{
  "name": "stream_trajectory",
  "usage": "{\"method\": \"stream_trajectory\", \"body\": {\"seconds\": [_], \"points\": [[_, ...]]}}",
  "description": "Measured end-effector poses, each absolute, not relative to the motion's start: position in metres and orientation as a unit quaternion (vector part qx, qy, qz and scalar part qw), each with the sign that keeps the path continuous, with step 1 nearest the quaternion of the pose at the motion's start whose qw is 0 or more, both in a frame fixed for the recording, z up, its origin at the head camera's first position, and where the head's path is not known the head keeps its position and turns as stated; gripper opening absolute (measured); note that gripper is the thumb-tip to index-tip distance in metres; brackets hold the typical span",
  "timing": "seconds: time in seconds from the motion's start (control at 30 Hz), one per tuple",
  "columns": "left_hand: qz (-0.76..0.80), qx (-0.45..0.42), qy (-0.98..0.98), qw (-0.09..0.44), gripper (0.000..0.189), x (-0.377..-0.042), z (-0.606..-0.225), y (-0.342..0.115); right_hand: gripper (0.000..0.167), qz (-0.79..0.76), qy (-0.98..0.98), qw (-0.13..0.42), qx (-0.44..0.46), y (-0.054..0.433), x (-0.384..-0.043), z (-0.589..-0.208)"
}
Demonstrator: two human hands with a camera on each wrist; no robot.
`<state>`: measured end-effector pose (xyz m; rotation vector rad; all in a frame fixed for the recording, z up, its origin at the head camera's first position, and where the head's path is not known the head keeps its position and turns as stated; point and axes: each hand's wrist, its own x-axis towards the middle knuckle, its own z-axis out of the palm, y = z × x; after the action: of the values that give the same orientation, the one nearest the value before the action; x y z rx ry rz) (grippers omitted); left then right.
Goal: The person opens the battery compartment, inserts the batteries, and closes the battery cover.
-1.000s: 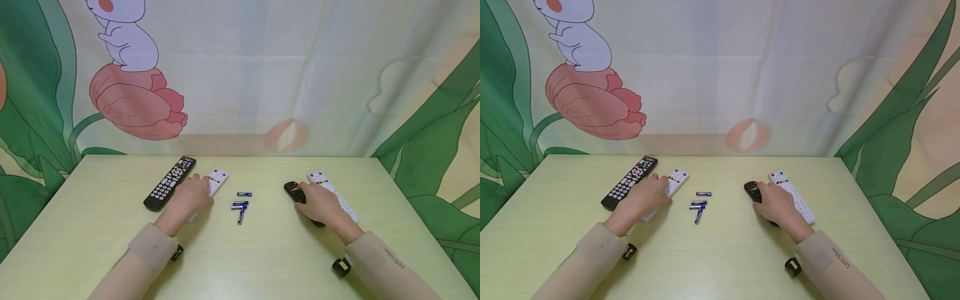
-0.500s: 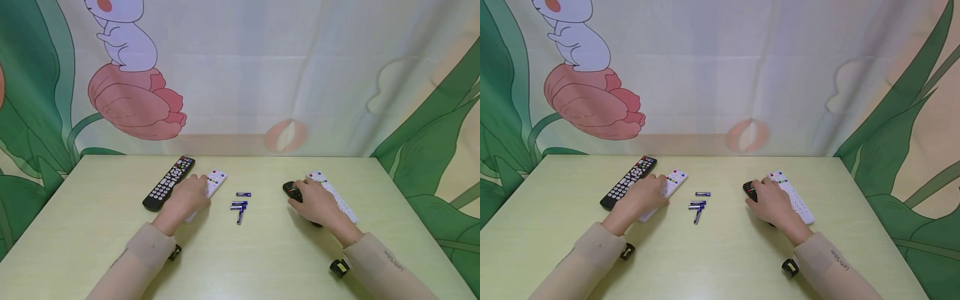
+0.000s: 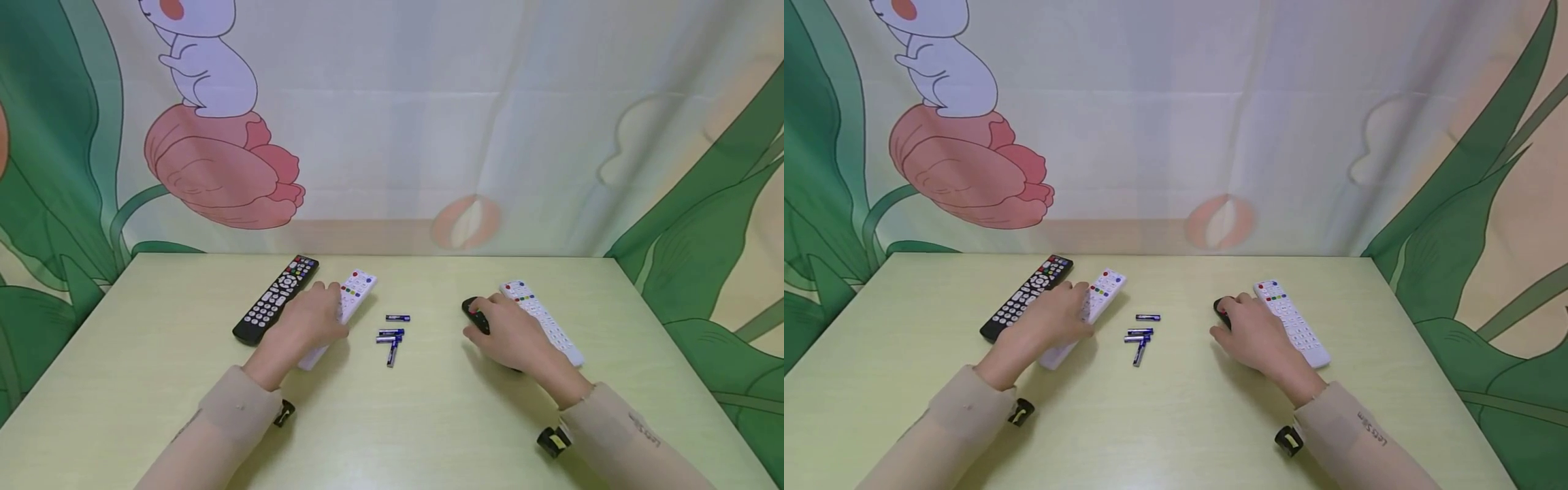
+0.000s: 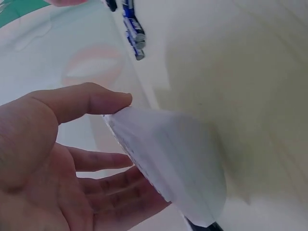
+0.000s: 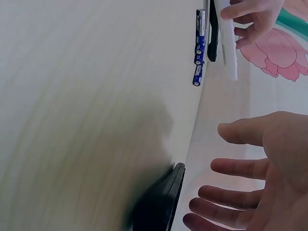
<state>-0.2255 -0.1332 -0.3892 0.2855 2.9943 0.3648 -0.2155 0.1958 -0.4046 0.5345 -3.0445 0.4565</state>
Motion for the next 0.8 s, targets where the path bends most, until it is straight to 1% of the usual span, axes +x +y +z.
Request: {"method": "stream_trajectory", "body": {"seconds": [0.2, 0.37, 0.53, 0.8], "points": [[0.157, 0.112, 0.980, 0.054, 0.070, -0.224, -0.382, -0.133, 0.040, 0.152, -0.970, 0.014, 0.187, 0.193, -0.213, -0.402], [0.216, 0.121, 0.968, 0.039, 0.076, -0.223, -0.380, -0.133, 0.039, 0.160, -0.967, 0.015, 0.198, 0.191, -0.213, -0.402], [0.284, 0.122, 0.951, 0.031, 0.073, -0.222, -0.377, -0.131, 0.040, 0.162, -0.964, 0.017, 0.209, 0.189, -0.212, -0.403], [0.390, 0.112, 0.913, 0.050, 0.066, -0.221, -0.375, -0.130, 0.039, 0.164, -0.960, 0.026, 0.227, 0.184, -0.209, -0.403]]}}
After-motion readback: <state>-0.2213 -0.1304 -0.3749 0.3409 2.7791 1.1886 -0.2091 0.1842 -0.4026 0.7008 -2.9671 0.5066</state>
